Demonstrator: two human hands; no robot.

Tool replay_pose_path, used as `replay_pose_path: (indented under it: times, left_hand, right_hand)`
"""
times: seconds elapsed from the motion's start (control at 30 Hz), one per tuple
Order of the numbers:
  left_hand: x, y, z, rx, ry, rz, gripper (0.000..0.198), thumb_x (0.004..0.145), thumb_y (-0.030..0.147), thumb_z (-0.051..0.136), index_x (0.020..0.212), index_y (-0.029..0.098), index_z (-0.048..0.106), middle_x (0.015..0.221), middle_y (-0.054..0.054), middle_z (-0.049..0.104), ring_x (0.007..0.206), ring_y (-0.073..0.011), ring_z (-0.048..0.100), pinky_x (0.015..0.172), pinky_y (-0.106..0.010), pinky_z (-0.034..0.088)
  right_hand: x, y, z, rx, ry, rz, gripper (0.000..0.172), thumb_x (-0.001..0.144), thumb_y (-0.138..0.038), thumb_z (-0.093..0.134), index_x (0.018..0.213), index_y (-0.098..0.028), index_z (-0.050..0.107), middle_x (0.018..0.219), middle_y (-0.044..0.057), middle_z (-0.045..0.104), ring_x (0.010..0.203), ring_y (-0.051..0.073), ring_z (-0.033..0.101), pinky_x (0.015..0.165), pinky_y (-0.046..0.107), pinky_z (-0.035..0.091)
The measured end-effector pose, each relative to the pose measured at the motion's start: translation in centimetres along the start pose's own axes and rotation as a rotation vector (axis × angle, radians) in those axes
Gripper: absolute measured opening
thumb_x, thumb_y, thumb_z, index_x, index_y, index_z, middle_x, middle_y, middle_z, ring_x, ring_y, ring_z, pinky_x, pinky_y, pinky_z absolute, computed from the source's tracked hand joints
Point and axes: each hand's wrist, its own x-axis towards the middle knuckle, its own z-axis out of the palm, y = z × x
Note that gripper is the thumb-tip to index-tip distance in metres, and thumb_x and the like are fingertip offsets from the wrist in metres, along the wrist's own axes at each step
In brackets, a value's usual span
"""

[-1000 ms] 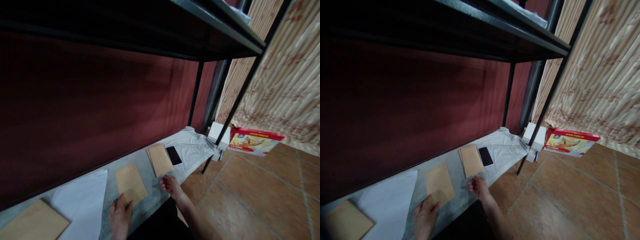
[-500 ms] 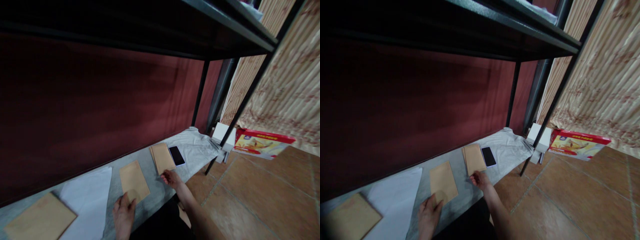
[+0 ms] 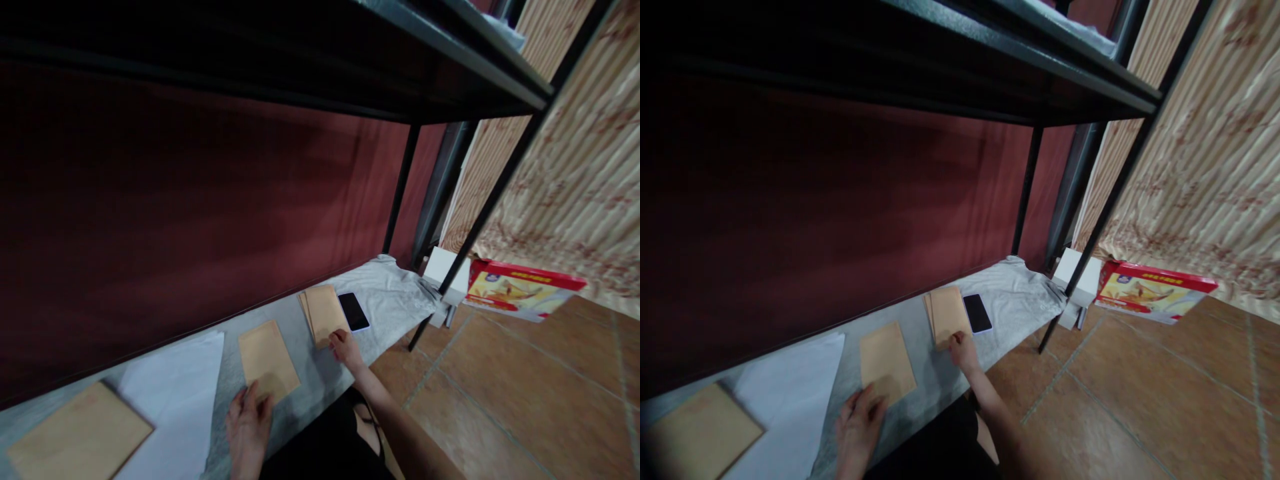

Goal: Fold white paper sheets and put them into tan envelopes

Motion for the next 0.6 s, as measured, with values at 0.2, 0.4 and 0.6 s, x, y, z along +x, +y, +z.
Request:
replay_pose_path:
  times: [0.2, 0.4, 0.6]
  left_hand:
    - [2.5, 7.4, 2.8, -0.359, -0.163, 0.196, 0.045, 0.088, 0.034, 0.048, 0.128, 0.015, 0.057, 0.135, -0.016, 0.058, 0.13, -0.0288, 0.052, 0.111, -0.047, 0.042]
    - [5.0, 12.7, 7.5, -0.483, -0.381, -0.029, 0.052, 0.087, 0.026, 0.05, 0.137, 0.01, 0.047, 0.144, -0.022, 0.053, 0.135, -0.029, 0.05, 0.107, -0.045, 0.046]
    - [6.5, 12.8, 10.0, -0.433, -0.413, -0.038, 0.051, 0.095, 0.024, 0.04, 0.143, 0.01, 0.042, 0.143, -0.021, 0.054, 0.129, -0.0241, 0.057, 0.101, -0.038, 0.05]
  right_hand:
    - [4.3, -1.5, -3.4, -0.464, 0.152, -0.307, 0.031, 0.088, -0.016, 0.05, 0.114, -0.017, 0.068, 0.123, 0.015, 0.065, 0.12, 0.028, 0.055, 0.107, 0.041, 0.039]
    - [11.6, -3.3, -3.5, -0.784, 0.128, -0.408, 0.04, 0.096, -0.017, 0.044, 0.131, -0.006, 0.058, 0.132, 0.022, 0.062, 0.129, 0.028, 0.05, 0.114, 0.042, 0.029]
    - [16.2, -3.2, -2.0, -0.939, 0.096, -0.381, 0.039, 0.097, -0.019, 0.046, 0.129, 0.0, 0.059, 0.118, 0.025, 0.068, 0.116, 0.027, 0.061, 0.108, 0.04, 0.034]
